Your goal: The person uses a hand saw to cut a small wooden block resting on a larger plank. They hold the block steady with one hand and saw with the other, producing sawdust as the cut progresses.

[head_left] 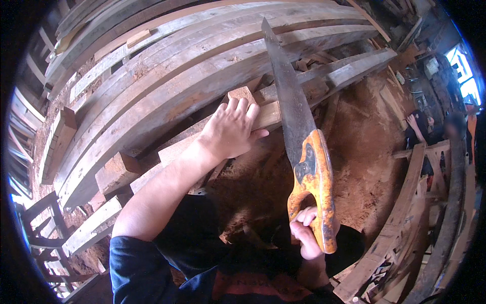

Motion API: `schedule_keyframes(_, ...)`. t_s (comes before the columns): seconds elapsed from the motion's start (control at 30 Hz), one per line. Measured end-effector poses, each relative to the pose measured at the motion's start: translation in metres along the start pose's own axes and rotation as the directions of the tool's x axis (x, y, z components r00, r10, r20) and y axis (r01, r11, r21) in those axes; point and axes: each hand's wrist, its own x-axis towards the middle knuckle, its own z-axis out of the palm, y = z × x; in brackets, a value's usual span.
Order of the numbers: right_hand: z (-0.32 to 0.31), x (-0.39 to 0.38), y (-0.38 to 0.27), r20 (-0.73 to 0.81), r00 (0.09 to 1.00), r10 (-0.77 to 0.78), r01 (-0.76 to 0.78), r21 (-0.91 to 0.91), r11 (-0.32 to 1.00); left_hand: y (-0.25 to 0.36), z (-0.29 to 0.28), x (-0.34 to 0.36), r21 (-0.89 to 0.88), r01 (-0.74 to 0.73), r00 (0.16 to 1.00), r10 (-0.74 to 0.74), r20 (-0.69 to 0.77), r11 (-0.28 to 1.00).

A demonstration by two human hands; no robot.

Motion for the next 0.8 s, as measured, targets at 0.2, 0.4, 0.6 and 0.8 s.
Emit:
schedule_keyframes(0.2, 0.005, -0.004, 0.006, 0.103, 0.987, -0.121, 0.135, -0.145, 0.980, 0.004, 0.007, 0.000, -0.052, 0.053, 0.998, -0.054, -0.016, 0.997)
schedule_keyframes(0.4, 0.006, 0.001, 0.000, 0.071, 0.993, -0.097, 0.103, -0.086, 0.991, 0.001, 0.003, -0.001, -0.079, 0.046, 0.999, -0.045, 0.017, 0.996)
schedule_keyframes(0.6, 0.008, 0.001, -0.006, 0.066, 0.997, -0.026, 0.033, -0.105, 0.994, 0.001, 0.006, -0.001, -0.091, 0.052, 0.999, -0.052, 0.003, 0.995)
schedule_keyframes(0.8, 0.007, 0.005, -0.018, 0.058, 0.998, 0.006, -0.002, -0.080, 0.997, 0.001, 0.005, -0.001, -0.092, 0.062, 0.998, -0.062, 0.012, 0.994)
